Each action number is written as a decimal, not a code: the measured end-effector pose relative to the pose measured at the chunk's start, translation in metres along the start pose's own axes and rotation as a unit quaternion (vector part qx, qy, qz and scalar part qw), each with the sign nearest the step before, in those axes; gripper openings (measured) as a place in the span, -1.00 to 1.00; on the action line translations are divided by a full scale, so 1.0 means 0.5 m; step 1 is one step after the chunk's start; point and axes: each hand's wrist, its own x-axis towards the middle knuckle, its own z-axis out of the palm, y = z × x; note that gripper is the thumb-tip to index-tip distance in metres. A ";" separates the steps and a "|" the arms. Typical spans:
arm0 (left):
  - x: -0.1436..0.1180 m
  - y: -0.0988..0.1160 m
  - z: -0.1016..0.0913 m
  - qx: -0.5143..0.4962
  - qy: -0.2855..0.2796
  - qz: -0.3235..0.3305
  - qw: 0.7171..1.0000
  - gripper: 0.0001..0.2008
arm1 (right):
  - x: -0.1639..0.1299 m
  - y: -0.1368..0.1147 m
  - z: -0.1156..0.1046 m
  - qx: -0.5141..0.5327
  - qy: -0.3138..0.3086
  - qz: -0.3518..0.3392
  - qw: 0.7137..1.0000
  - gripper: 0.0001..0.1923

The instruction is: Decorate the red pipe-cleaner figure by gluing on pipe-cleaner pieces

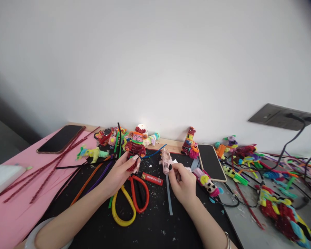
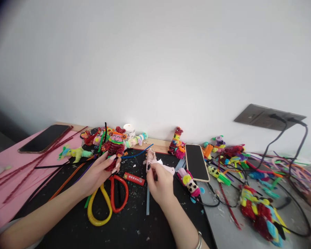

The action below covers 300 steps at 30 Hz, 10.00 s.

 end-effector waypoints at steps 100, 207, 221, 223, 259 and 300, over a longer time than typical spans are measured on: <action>-0.003 -0.001 0.006 0.105 0.035 0.012 0.994 -0.68 | -0.004 -0.009 0.008 0.054 -0.052 0.085 0.994 -0.81; 0.056 0.065 -0.081 -0.046 0.202 0.327 0.922 -0.85 | 0.157 -0.156 0.175 -0.130 -0.438 -0.190 0.869 -0.71; 0.036 0.191 -0.070 -0.059 0.091 0.335 0.936 -0.83 | 0.194 -0.190 0.215 -0.064 -0.441 -0.169 0.879 -0.80; 0.036 0.201 -0.069 -0.049 0.078 0.322 0.942 -0.78 | 0.192 -0.204 0.218 -0.057 -0.433 -0.196 0.878 -0.81; -0.001 0.242 -0.029 0.021 0.049 0.368 0.928 -0.77 | 0.168 -0.257 0.312 -0.045 -0.374 -0.285 0.882 -0.73; 0.001 -0.024 0.035 -0.059 -0.011 -0.013 0.998 -0.77 | 0.007 -0.050 0.012 -0.013 -0.016 -0.072 0.997 -0.74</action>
